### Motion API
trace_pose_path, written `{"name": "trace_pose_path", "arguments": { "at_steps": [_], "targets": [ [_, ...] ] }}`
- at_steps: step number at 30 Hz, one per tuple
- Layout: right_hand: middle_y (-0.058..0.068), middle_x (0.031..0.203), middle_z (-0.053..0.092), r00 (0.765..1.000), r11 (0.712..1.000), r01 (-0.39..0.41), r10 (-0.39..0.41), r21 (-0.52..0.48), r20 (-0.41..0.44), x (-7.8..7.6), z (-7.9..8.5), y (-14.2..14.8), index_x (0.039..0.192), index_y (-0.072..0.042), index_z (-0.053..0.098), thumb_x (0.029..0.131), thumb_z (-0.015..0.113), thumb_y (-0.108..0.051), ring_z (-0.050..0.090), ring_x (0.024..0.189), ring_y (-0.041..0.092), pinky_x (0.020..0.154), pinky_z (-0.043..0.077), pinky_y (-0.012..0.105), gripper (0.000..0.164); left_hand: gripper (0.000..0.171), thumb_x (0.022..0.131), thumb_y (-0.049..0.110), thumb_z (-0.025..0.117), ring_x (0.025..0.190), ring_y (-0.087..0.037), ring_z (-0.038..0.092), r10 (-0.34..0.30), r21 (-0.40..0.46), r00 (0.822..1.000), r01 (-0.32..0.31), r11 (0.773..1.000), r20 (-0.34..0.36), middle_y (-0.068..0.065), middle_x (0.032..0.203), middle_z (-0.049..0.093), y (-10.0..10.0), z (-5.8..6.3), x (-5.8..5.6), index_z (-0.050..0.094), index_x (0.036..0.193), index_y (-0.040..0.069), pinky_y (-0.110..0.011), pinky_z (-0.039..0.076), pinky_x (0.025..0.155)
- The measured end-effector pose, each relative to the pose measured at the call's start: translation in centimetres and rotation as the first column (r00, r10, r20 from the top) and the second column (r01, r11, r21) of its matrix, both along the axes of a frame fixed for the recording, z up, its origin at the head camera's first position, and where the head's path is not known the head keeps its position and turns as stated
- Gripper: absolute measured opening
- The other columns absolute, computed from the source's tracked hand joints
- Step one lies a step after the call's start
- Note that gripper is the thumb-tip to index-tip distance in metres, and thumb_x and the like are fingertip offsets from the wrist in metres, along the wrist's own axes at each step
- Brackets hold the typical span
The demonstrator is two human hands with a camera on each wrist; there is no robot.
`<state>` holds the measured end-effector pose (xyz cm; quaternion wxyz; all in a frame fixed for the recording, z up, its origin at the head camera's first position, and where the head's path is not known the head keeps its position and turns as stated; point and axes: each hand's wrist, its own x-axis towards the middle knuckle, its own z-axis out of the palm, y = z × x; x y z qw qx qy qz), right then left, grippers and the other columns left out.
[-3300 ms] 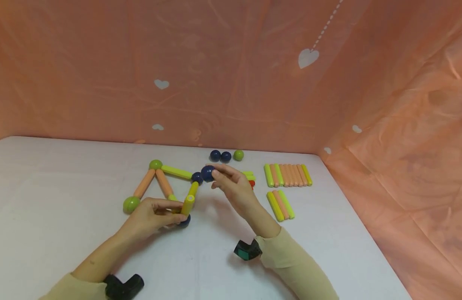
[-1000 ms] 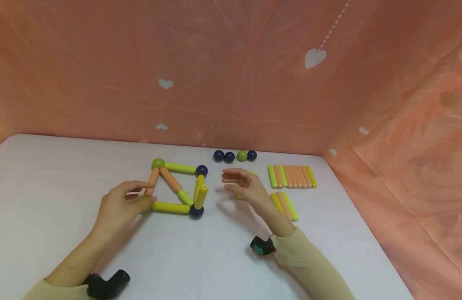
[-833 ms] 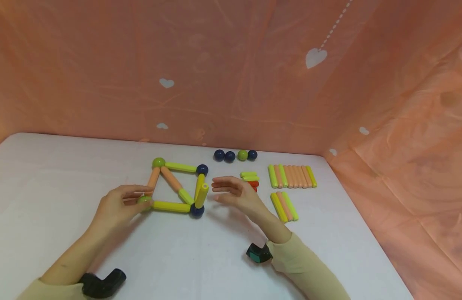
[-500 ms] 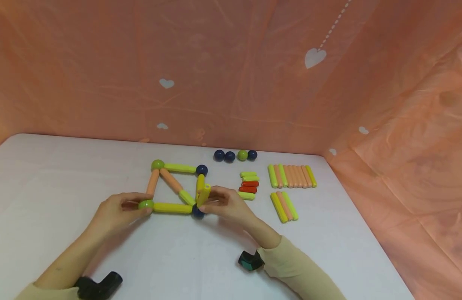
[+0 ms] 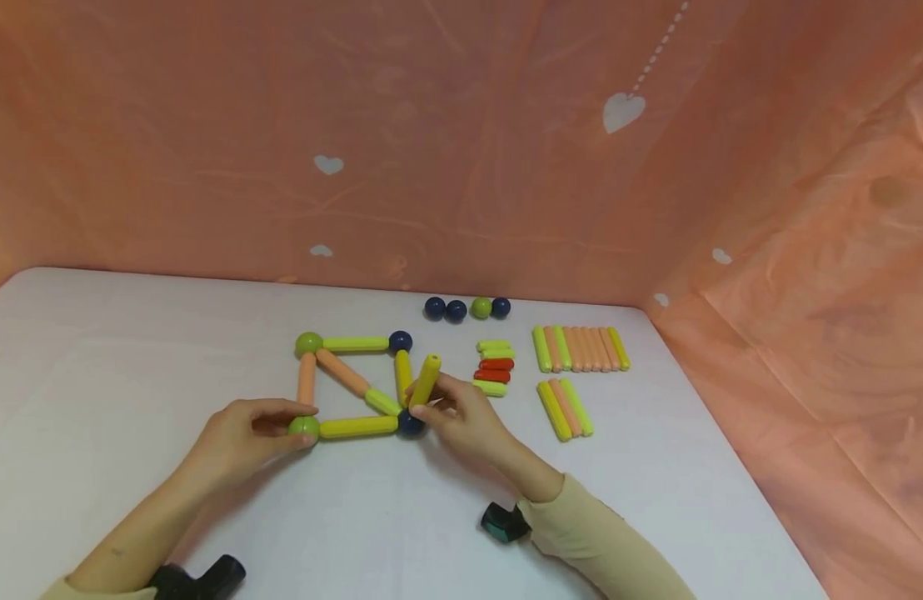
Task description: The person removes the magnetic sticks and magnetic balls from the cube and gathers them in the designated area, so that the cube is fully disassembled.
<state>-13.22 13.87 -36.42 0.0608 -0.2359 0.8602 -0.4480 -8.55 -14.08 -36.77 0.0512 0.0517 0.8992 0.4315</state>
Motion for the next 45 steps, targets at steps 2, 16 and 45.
{"name": "trace_pose_path", "arguments": {
  "at_steps": [2, 16, 45],
  "targets": [
    [0.011, 0.104, 0.069, 0.999, 0.999, 0.025, -0.024, -0.021, 0.049, 0.0, 0.1, 0.1, 0.112, -0.003, 0.061, 0.093, 0.062, -0.011, 0.065, 0.097, 0.021, 0.083, 0.053, 0.024, 0.021, 0.038, 0.081, 0.032, 0.077, 0.092, -0.018, 0.065, 0.000, 0.002, 1.000, 0.000, 1.000, 0.016, -0.008, 0.104, 0.070, 0.0, 0.0, 0.0, 0.071, 0.112, 0.010, -0.033, 0.049, 0.077],
    [0.020, 0.109, 0.067, 0.974, 0.968, 0.220, -0.211, -0.123, 0.078, -0.4, 0.3, 5.0, 0.115, 0.004, 0.062, 0.092, 0.064, -0.014, 0.067, 0.098, 0.030, 0.088, 0.054, 0.033, 0.030, 0.044, 0.083, 0.038, 0.074, 0.103, -0.029, 0.065, -0.001, -0.003, 0.999, 0.001, 1.000, 0.054, -0.014, 0.115, 0.067, -0.3, -0.6, 0.2, 0.069, 0.117, 0.012, -0.052, 0.049, 0.086],
    [0.015, 0.099, 0.069, 0.790, 0.794, 0.600, -0.607, 0.099, 0.081, 1.4, 1.0, 18.9, 0.117, 0.002, 0.065, 0.090, 0.065, -0.016, 0.064, 0.074, 0.003, 0.067, 0.052, 0.021, 0.033, 0.046, 0.083, 0.038, 0.074, 0.106, -0.033, 0.063, -0.027, 0.006, 0.997, 0.027, 1.000, 0.077, -0.019, 0.120, 0.064, -0.5, -0.7, -0.2, 0.068, 0.120, 0.010, -0.052, 0.050, 0.086]
  ]
}}
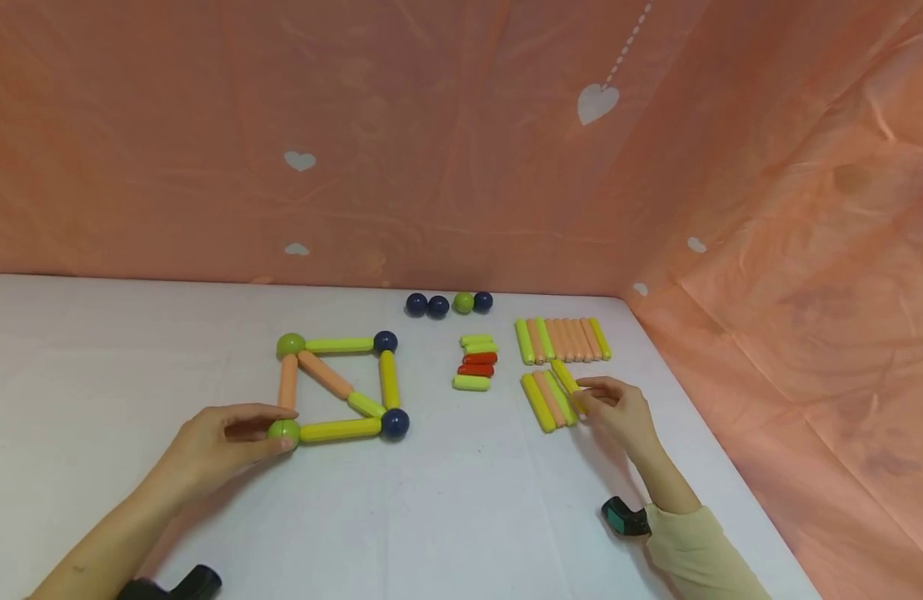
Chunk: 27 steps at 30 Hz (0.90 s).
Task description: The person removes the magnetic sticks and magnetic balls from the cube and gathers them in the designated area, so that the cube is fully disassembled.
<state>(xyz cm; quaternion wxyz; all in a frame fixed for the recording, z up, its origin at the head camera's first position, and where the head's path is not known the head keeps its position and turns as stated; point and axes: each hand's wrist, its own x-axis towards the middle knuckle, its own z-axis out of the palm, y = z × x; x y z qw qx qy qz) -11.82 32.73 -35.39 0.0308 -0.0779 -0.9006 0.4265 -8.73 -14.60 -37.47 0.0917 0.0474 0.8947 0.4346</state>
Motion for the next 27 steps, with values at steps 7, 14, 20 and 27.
{"name": "trace_pose_path", "arguments": {
  "at_steps": [7, 14, 20, 27],
  "targets": [
    [0.011, 0.095, 0.070, 0.995, 0.999, -0.030, 0.027, 0.035, 0.092, 0.0, -0.4, 0.5, 0.117, 0.005, 0.063, 0.090, 0.065, -0.016, 0.060, 0.071, 0.005, 0.064, 0.052, 0.021, 0.034, 0.047, 0.084, 0.038, 0.073, 0.106, -0.033, 0.063, -0.005, 0.010, 1.000, 0.005, 1.000, 0.002, -0.019, 0.120, 0.064, -0.1, 0.0, 0.1, 0.067, 0.120, 0.009, -0.051, 0.051, 0.085],
    [0.018, 0.107, 0.068, 0.999, 0.989, -0.031, 0.028, 0.147, 0.024, -0.1, -0.3, -0.4, 0.117, 0.002, 0.064, 0.092, 0.063, -0.017, 0.063, 0.091, 0.022, 0.074, 0.049, 0.023, 0.032, 0.046, 0.084, 0.039, 0.073, 0.107, -0.034, 0.062, -0.009, 0.001, 1.000, 0.009, 1.000, -0.005, -0.019, 0.120, 0.064, -0.1, 0.1, 0.1, 0.067, 0.120, 0.010, -0.052, 0.050, 0.086],
    [0.020, 0.111, 0.066, 0.986, 0.995, -0.094, 0.091, -0.014, -0.137, -0.7, -0.1, -3.9, 0.115, 0.003, 0.064, 0.092, 0.063, -0.011, 0.062, 0.100, 0.022, 0.080, 0.050, 0.016, 0.028, 0.046, 0.084, 0.038, 0.073, 0.108, -0.034, 0.062, -0.007, 0.016, 1.000, 0.007, 1.000, -0.005, -0.019, 0.122, 0.063, -0.1, 0.0, 0.1, 0.067, 0.120, 0.010, -0.051, 0.050, 0.087],
    [0.022, 0.112, 0.065, 0.948, 0.928, -0.313, 0.295, -0.202, -0.116, -1.0, -0.5, -9.0, 0.117, 0.005, 0.062, 0.090, 0.064, -0.007, 0.063, 0.097, 0.017, 0.083, 0.050, 0.019, 0.030, 0.045, 0.083, 0.038, 0.074, 0.105, -0.031, 0.064, -0.006, 0.019, 1.000, 0.006, 1.000, -0.019, -0.017, 0.119, 0.064, 0.0, -0.1, 0.1, 0.068, 0.119, 0.010, -0.048, 0.052, 0.086]
  ]
}}
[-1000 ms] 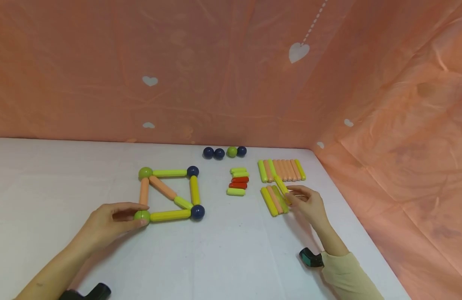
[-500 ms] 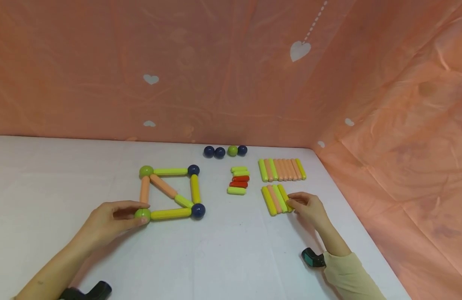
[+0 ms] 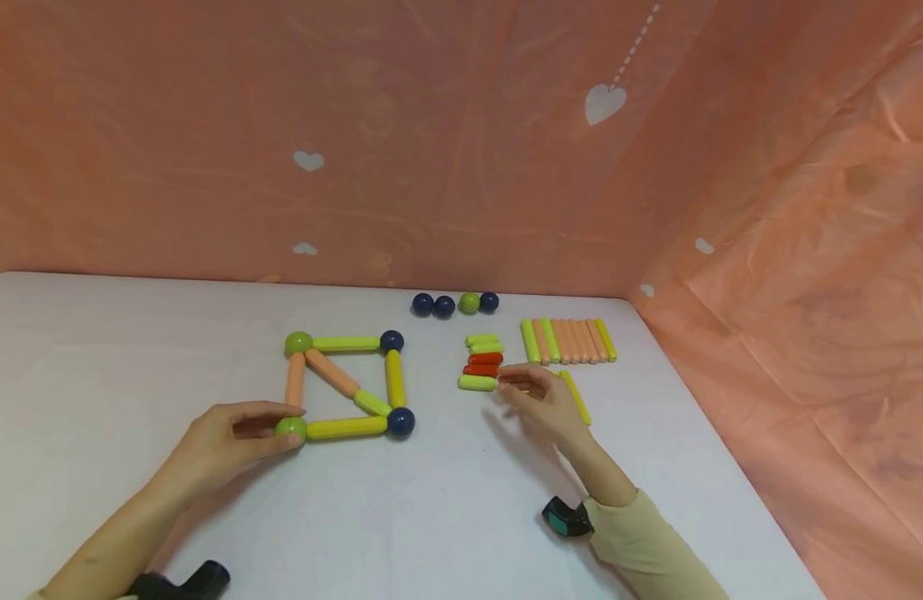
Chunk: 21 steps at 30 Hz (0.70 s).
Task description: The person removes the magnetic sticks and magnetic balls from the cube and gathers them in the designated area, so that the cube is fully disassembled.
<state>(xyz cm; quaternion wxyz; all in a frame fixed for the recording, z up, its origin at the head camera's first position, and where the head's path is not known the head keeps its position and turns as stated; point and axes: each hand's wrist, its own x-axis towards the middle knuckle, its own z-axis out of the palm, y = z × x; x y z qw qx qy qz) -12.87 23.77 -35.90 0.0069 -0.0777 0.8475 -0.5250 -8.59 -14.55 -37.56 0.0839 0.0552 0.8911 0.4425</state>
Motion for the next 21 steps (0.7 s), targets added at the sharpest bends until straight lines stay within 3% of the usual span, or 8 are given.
{"name": "trace_pose_path", "arguments": {
  "at_steps": [3, 8, 11, 14, 18, 21],
  "targets": [
    [0.024, 0.113, 0.064, 0.996, 0.996, -0.089, 0.089, -0.032, 0.010, 0.0, -0.2, -1.8, 0.117, 0.006, 0.061, 0.090, 0.063, -0.006, 0.064, 0.097, 0.024, 0.082, 0.052, 0.022, 0.030, 0.042, 0.084, 0.034, 0.074, 0.100, -0.029, 0.065, -0.003, -0.013, 1.000, 0.002, 1.000, -0.025, -0.015, 0.113, 0.067, 0.2, 0.1, -0.1, 0.068, 0.117, 0.008, -0.046, 0.052, 0.083],
    [0.028, 0.113, 0.063, 0.979, 0.976, -0.197, 0.202, -0.094, 0.042, 0.1, -0.6, -4.2, 0.118, 0.009, 0.059, 0.090, 0.063, -0.005, 0.066, 0.096, 0.035, 0.079, 0.054, 0.026, 0.032, 0.035, 0.083, 0.025, 0.075, 0.102, -0.037, 0.062, 0.010, -0.002, 0.995, -0.010, 1.000, -0.099, -0.024, 0.121, 0.059, 0.9, 0.2, -0.2, 0.069, 0.112, 0.006, -0.053, 0.051, 0.083],
    [0.024, 0.113, 0.064, 0.970, 0.971, -0.218, 0.226, -0.092, 0.085, 0.1, -0.7, -5.5, 0.120, 0.006, 0.060, 0.090, 0.065, -0.009, 0.067, 0.093, 0.030, 0.078, 0.054, 0.025, 0.034, 0.035, 0.080, 0.021, 0.078, 0.109, -0.041, 0.056, 0.046, 0.018, 0.982, -0.043, 0.999, -0.184, -0.026, 0.124, 0.054, 1.8, 0.5, -0.1, 0.070, 0.109, 0.005, -0.057, 0.048, 0.088],
    [0.021, 0.113, 0.065, 0.961, 0.967, -0.241, 0.249, -0.077, 0.116, 0.2, -0.8, -6.6, 0.121, 0.003, 0.060, 0.090, 0.066, -0.011, 0.067, 0.092, 0.023, 0.079, 0.054, 0.024, 0.034, 0.035, 0.077, 0.021, 0.081, 0.105, -0.037, 0.054, 0.064, 0.005, 0.966, -0.065, 0.998, -0.251, -0.019, 0.112, 0.061, 2.8, 1.1, -0.3, 0.071, 0.107, 0.006, -0.052, 0.047, 0.087],
    [0.017, 0.113, 0.066, 0.945, 0.958, -0.278, 0.285, -0.064, 0.158, 0.3, -1.1, -7.5, 0.122, -0.002, 0.062, 0.090, 0.067, -0.011, 0.066, 0.092, 0.020, 0.079, 0.054, 0.024, 0.034, 0.034, 0.077, 0.022, 0.081, 0.090, -0.026, 0.060, 0.000, -0.030, 0.973, -0.007, 1.000, -0.232, -0.005, 0.092, 0.068, 4.0, 1.5, -0.8, 0.071, 0.106, 0.009, -0.041, 0.046, 0.076],
    [0.012, 0.112, 0.067, 0.936, 0.954, -0.297, 0.298, -0.035, 0.187, 0.4, -1.2, -8.1, 0.121, -0.005, 0.064, 0.088, 0.070, -0.014, 0.065, 0.093, 0.017, 0.081, 0.053, 0.022, 0.034, 0.034, 0.076, 0.021, 0.081, 0.087, -0.024, 0.066, -0.079, -0.041, 0.979, 0.073, 0.996, -0.189, -0.002, 0.092, 0.070, 4.9, 1.4, -1.2, 0.070, 0.107, 0.009, -0.043, 0.053, 0.078]
  ]
}}
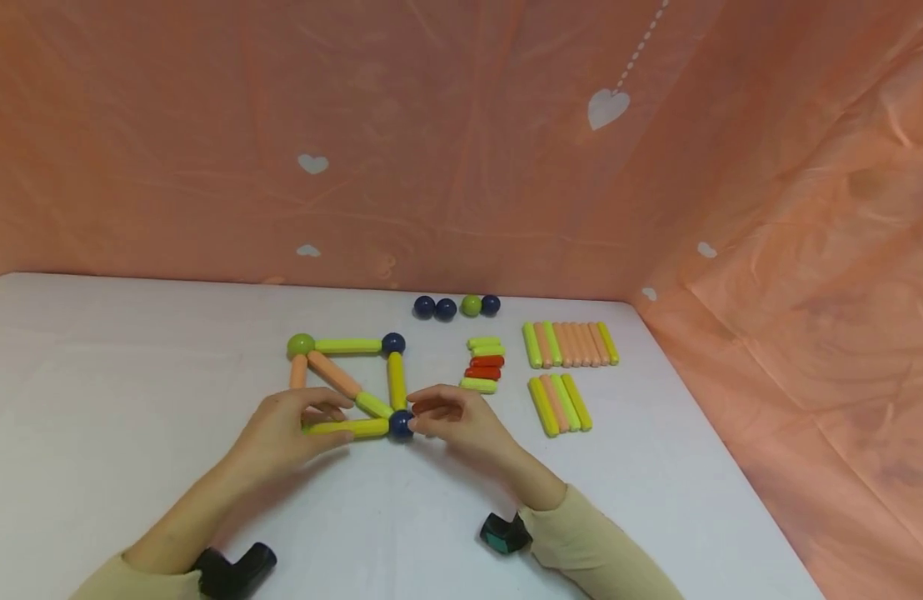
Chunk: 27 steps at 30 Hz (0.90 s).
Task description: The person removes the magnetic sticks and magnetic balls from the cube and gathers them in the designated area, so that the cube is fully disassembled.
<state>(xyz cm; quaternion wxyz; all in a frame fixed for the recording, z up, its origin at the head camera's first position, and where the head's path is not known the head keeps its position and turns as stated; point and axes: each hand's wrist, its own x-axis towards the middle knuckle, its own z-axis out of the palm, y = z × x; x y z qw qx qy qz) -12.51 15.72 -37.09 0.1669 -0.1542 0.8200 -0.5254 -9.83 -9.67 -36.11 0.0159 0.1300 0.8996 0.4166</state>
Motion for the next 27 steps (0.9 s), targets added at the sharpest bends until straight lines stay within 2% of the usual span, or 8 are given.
{"name": "trace_pose_path", "arguments": {
  "at_steps": [3, 6, 10, 14, 21, 27],
  "targets": [
    [0.008, 0.112, 0.067, 1.000, 0.999, -0.016, 0.017, 0.042, -0.004, 0.1, -0.2, -0.6, 0.119, -0.009, 0.066, 0.087, 0.072, -0.018, 0.062, 0.094, 0.013, 0.082, 0.052, 0.021, 0.034, 0.034, 0.076, 0.018, 0.081, 0.087, -0.023, 0.067, -0.056, -0.001, 0.998, 0.056, 0.998, 0.017, -0.003, 0.092, 0.071, 0.6, -0.2, -0.4, 0.070, 0.106, 0.006, -0.045, 0.054, 0.081],
    [0.004, 0.110, 0.067, 0.999, 0.996, -0.026, 0.029, 0.087, -0.030, 0.1, -0.3, -1.1, 0.117, -0.012, 0.067, 0.085, 0.074, -0.019, 0.060, 0.094, 0.011, 0.084, 0.050, 0.021, 0.034, 0.030, 0.076, 0.016, 0.081, 0.083, -0.015, 0.063, -0.090, -0.025, 0.996, 0.090, 0.996, 0.021, -0.001, 0.090, 0.070, 1.2, -0.5, -0.9, 0.072, 0.102, 0.007, -0.040, 0.054, 0.079],
    [0.001, 0.107, 0.065, 0.996, 0.988, -0.036, 0.048, 0.148, -0.077, 0.2, -0.3, -1.6, 0.115, -0.015, 0.066, 0.083, 0.076, -0.020, 0.057, 0.093, 0.010, 0.083, 0.049, 0.020, 0.035, 0.021, 0.076, 0.016, 0.081, 0.077, -0.009, 0.059, -0.109, -0.076, 0.994, 0.109, 0.991, 0.000, 0.004, 0.084, 0.070, 1.6, -0.8, -1.2, 0.074, 0.096, 0.011, -0.034, 0.050, 0.073],
    [0.003, 0.105, 0.065, 0.993, 0.986, -0.040, 0.058, 0.165, -0.102, 0.1, -0.3, -1.9, 0.113, -0.013, 0.065, 0.083, 0.076, -0.019, 0.058, 0.088, 0.010, 0.079, 0.050, 0.019, 0.033, 0.019, 0.077, 0.016, 0.080, 0.076, -0.009, 0.059, -0.102, -0.093, 0.995, 0.100, 0.991, -0.016, 0.004, 0.085, 0.071, 1.8, -0.8, -1.2, 0.076, 0.095, 0.013, -0.034, 0.050, 0.072],
    [0.006, 0.114, 0.064, 0.989, 0.981, -0.127, 0.137, 0.149, -0.062, -0.1, 0.0, -1.6, 0.119, -0.009, 0.062, 0.091, 0.066, -0.013, 0.058, 0.098, 0.014, 0.088, 0.048, 0.021, 0.028, 0.020, 0.077, 0.016, 0.080, 0.089, -0.018, 0.064, -0.109, -0.083, 0.994, 0.107, 0.991, -0.024, 0.000, 0.091, 0.073, 1.7, -0.6, -1.3, 0.077, 0.096, 0.013, -0.045, 0.050, 0.082],
    [0.006, 0.126, 0.057, 0.972, 0.964, -0.233, 0.233, 0.130, 0.018, -0.5, 0.2, -0.7, 0.124, -0.010, 0.058, 0.097, 0.053, -0.008, 0.052, 0.108, 0.016, 0.096, 0.043, 0.025, 0.027, 0.021, 0.077, 0.019, 0.080, 0.088, -0.017, 0.063, -0.109, -0.095, 0.994, 0.110, 0.989, 0.008, -0.001, 0.093, 0.074, 1.3, -0.7, -1.3, 0.077, 0.097, 0.012, -0.044, 0.050, 0.080]
  ]
}}
